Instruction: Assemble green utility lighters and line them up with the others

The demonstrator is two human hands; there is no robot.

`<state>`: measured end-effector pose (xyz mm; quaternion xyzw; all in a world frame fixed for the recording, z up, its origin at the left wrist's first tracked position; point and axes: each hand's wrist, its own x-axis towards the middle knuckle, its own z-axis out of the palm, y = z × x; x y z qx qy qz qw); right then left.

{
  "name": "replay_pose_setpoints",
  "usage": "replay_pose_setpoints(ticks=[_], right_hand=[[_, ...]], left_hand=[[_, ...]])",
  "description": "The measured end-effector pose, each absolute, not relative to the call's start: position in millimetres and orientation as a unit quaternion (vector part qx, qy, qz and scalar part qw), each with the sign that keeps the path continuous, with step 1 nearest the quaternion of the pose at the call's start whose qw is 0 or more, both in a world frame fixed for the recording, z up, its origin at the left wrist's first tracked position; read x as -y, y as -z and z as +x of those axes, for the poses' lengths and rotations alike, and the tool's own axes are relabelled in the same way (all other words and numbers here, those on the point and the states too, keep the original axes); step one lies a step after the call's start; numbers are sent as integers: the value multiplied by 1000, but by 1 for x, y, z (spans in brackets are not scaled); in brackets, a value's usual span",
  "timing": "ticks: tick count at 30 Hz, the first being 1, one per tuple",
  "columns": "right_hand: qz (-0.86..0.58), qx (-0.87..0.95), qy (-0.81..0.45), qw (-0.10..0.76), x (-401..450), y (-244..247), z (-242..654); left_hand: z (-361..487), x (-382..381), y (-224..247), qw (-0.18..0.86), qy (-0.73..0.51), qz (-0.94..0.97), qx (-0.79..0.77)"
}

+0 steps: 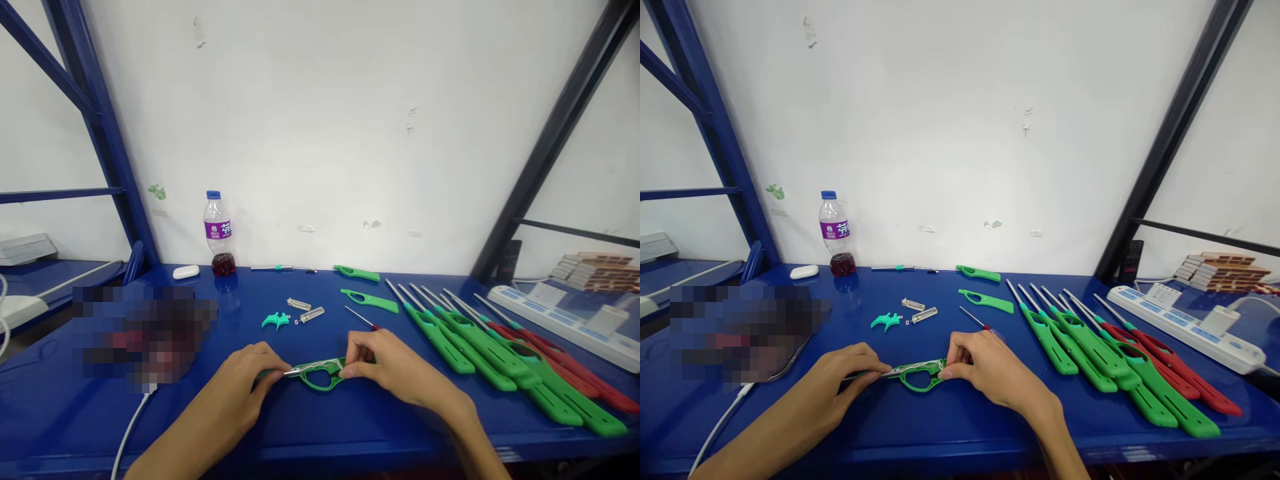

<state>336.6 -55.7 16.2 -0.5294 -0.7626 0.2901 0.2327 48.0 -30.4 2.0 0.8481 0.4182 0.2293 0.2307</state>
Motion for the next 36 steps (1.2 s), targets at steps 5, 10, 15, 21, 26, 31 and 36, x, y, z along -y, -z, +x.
replay_pose_setpoints(ticks=[5,10,15,21,26,31,36], right_hand=[[-537,747,-312,238,55,-15,337],[-537,745,-314,241,54,-15,337],[-530,749,-309,250,53,-15,336],[-513,755,-311,263,57,-23,337],[-553,751,-144,330,56,-31,349],[-600,679,-171,388,52,-23,365],[-611,672,-195,370,54,-18,361]], left_hand=[[43,22,1,263,-221,842,-417],[41,18,6,254,-210,837,-436],[42,17,6,245,-204,846,-428],[44,19,5,219,-193,858,-423],[43,23,6,198,-194,864,-421],[39,26,8,154,-225,851,-449],[33,31,8,97,-241,843,-472]])
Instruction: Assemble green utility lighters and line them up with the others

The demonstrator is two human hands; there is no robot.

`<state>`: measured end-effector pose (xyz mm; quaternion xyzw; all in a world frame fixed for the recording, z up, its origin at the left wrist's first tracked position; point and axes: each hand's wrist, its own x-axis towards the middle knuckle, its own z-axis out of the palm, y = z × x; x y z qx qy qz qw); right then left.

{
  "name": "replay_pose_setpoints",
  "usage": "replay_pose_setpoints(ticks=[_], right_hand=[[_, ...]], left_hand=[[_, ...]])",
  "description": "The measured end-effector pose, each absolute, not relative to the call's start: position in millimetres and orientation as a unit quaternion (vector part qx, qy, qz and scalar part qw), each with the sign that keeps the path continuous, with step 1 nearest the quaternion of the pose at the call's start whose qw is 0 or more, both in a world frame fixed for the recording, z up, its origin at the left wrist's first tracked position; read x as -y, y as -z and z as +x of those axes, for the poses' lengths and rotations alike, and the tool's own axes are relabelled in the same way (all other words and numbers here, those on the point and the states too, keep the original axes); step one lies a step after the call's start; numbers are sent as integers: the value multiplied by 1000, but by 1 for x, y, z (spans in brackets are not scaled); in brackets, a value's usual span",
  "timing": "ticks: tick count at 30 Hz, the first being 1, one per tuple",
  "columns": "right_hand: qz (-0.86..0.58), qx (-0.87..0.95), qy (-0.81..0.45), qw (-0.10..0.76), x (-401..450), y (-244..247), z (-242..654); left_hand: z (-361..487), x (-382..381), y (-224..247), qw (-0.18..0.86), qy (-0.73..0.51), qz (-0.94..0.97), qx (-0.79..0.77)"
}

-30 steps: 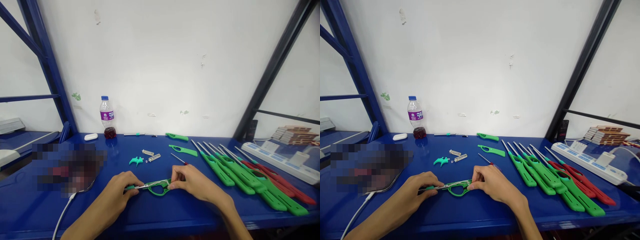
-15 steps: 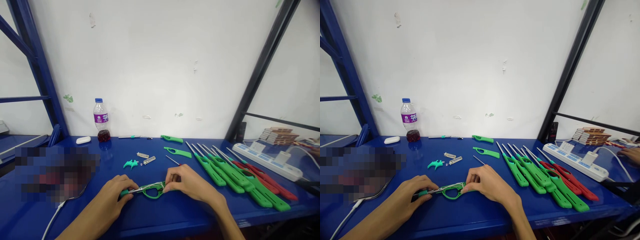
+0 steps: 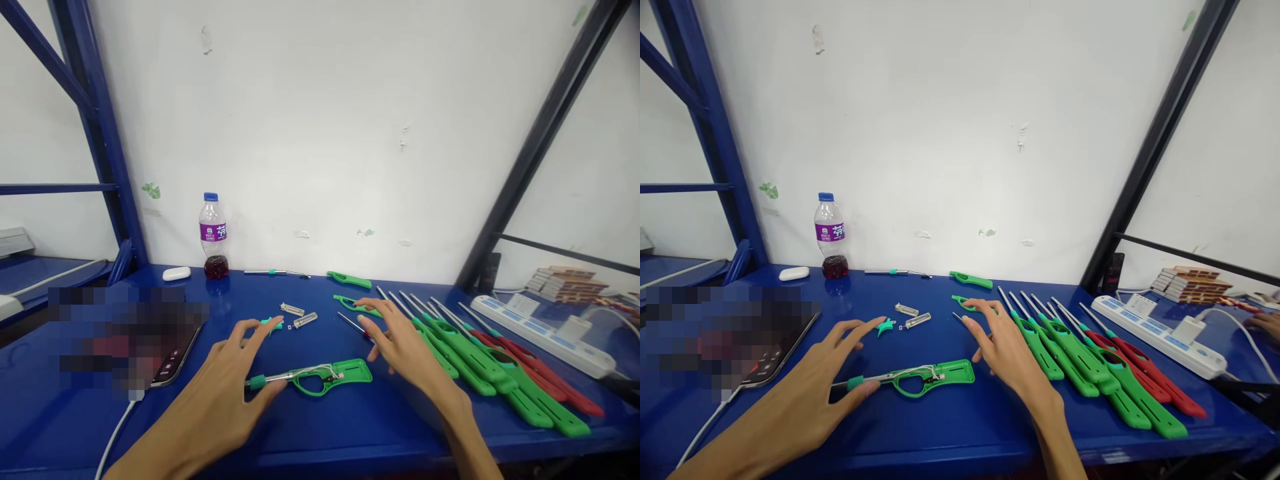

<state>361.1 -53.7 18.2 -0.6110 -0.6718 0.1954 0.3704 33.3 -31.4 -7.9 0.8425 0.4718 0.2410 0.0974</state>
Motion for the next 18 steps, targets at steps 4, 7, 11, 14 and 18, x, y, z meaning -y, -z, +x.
replay_pose_setpoints(ticks=[4,7,11,14,18], right_hand=[[-575,741,-157,310,43,-27,345],[-546,813,-6,203,19,-35,332],[-512,847,17,143,-19,-34,317],[-493,863,10,111,-35,-27,310],[-493,863,3,112,-32,-25,309]], left_hand=[[33,33,9,32,-266,853,-447],[34,31,14,9,-281,850,-446],[32,26,20,-1,-289,838,-464],[36,18,15,-17,-291,831,-473],[57,-1,-5,-38,-202,843,-497]])
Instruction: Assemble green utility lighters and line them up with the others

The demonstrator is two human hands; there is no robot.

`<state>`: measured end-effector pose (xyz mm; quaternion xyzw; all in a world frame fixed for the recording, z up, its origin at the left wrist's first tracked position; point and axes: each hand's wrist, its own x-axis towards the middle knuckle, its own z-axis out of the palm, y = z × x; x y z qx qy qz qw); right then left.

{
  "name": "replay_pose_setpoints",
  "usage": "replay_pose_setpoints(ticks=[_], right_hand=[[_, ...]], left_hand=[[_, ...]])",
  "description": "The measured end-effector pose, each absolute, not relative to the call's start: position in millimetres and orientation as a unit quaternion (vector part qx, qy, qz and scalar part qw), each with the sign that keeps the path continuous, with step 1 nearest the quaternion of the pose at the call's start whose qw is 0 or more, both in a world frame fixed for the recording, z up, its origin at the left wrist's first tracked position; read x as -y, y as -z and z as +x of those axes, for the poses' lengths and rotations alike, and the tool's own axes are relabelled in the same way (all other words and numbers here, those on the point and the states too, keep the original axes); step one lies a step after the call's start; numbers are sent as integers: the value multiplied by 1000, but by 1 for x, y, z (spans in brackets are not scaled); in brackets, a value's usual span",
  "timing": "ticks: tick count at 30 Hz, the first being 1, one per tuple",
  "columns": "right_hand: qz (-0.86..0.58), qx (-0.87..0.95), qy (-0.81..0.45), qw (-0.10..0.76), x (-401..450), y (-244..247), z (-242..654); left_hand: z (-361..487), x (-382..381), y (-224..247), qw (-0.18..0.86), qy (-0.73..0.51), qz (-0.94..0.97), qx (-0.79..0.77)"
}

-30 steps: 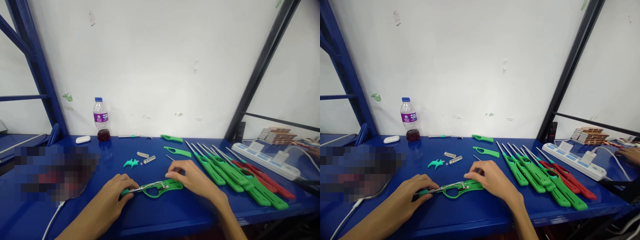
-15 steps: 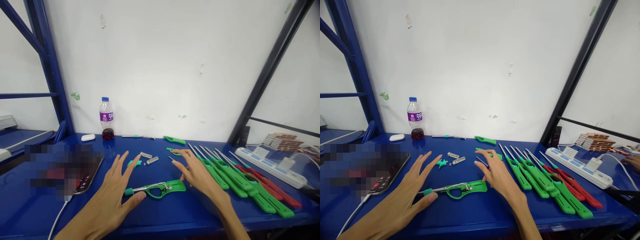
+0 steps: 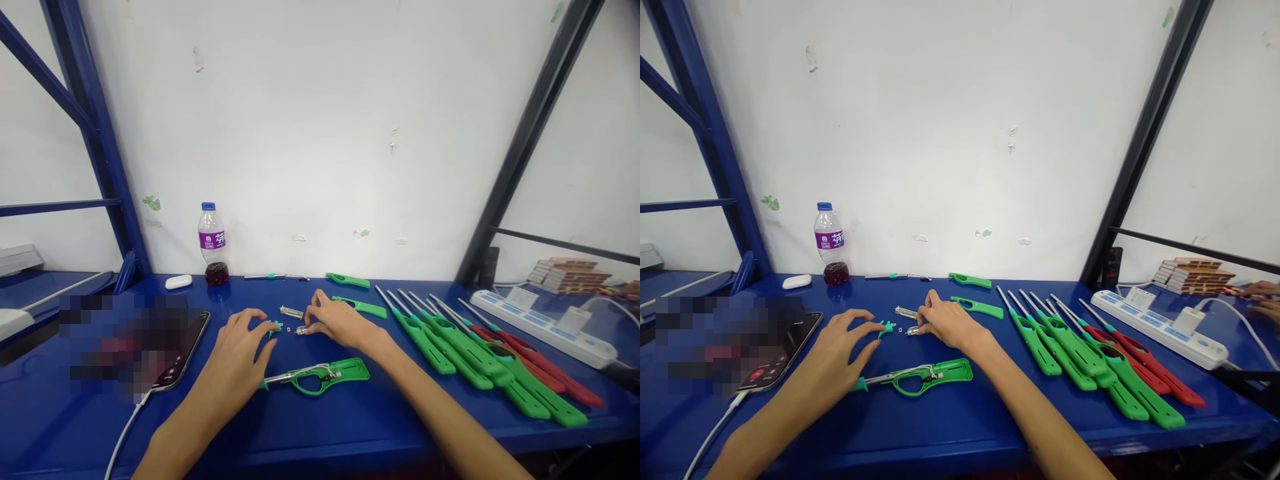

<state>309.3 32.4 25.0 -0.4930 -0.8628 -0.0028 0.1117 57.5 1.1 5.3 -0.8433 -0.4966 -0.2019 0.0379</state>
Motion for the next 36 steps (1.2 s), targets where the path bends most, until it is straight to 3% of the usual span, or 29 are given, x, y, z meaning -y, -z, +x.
replay_pose_setpoints(ticks=[12,19,30,36], right_hand=[[-541,779,-101,302,63,-44,350],[-545,754,-152,335,61,-42,367],[-513,735,-149,418,52,-33,351],[-493,748,-161,414,53,-30,331]], left_hand=[[95,-53,-23,43,58,-863,499],[101,-61,-22,37,64,-866,494],[86,7,-22,-2,246,-857,452],[73,41,-6,-55,421,-813,399]])
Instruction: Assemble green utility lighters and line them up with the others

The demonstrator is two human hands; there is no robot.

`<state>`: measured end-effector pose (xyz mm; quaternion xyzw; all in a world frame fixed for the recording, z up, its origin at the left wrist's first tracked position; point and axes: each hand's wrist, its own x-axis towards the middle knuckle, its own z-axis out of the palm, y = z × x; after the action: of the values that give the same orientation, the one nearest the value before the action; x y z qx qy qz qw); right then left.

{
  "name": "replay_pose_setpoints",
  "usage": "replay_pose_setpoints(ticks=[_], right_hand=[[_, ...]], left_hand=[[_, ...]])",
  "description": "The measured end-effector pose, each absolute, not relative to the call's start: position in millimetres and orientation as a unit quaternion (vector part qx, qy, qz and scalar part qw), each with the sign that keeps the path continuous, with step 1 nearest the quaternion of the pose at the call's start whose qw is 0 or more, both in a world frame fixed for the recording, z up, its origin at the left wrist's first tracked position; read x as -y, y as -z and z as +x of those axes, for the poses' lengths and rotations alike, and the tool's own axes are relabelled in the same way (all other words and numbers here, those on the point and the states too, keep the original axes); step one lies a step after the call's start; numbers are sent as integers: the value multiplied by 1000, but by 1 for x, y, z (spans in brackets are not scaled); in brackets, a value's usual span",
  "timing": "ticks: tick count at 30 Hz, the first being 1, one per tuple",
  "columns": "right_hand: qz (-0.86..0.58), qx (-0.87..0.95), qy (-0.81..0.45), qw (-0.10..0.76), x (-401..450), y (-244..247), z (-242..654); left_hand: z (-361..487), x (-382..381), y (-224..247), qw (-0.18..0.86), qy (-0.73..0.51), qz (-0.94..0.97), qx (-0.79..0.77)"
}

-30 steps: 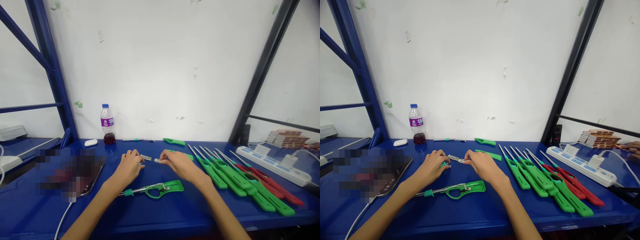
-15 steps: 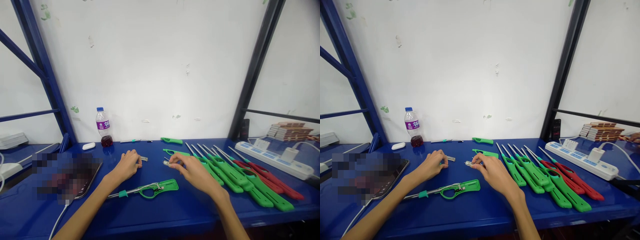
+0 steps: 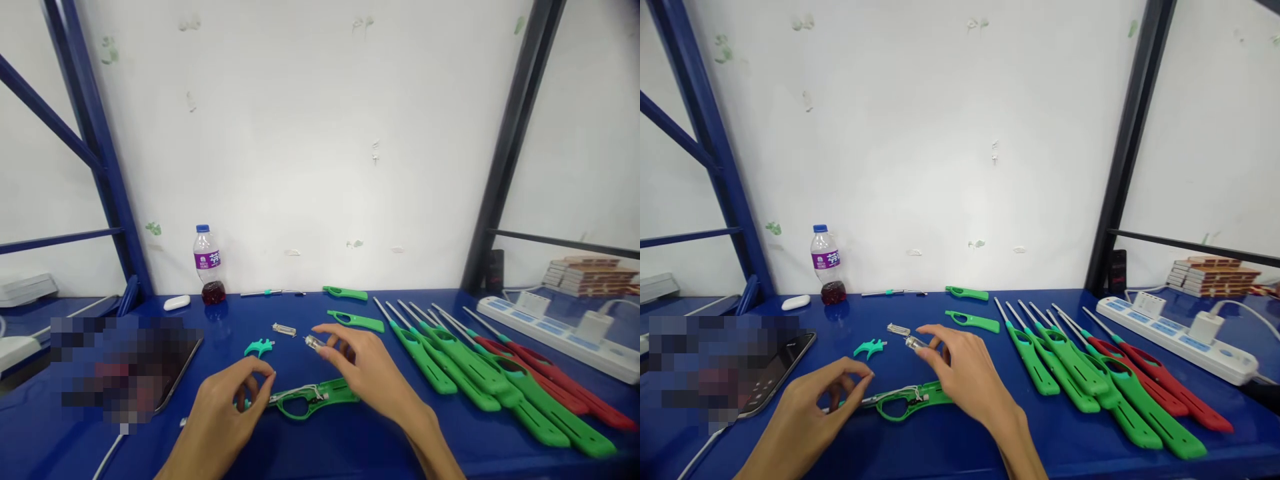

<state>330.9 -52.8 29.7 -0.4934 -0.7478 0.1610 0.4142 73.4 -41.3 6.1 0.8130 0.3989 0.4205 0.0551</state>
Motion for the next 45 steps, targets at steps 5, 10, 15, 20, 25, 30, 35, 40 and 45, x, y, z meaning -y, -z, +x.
replay_pose_setpoints(ticks=[5,10,15,20,25,30,35,40,45], right_hand=[[-465,773,-161,400,59,-27,307],[-429,784,-159,419,64,-25,295],[-418,782,-145,439,64,-20,295],[-411,788,-139,438,63,-17,291],[-409,789,-123,442,62,-16,290],[-404,791,-104,447,63,-14,291],[-383,796,-94,458,62,-12,291],[-350,791,-87,494,59,-9,291],[-334,793,-89,502,60,-8,290]], left_hand=[[68,46,-12,39,-465,793,-392],[68,50,-18,15,-492,789,-367],[71,54,-21,-3,-511,795,-328],[70,55,-22,1,-515,800,-307],[70,53,-23,-1,-523,800,-293],[72,54,-20,33,-524,794,-307],[73,59,-18,36,-538,775,-329],[74,61,-15,33,-524,770,-363],[74,59,-8,46,-512,772,-375]])
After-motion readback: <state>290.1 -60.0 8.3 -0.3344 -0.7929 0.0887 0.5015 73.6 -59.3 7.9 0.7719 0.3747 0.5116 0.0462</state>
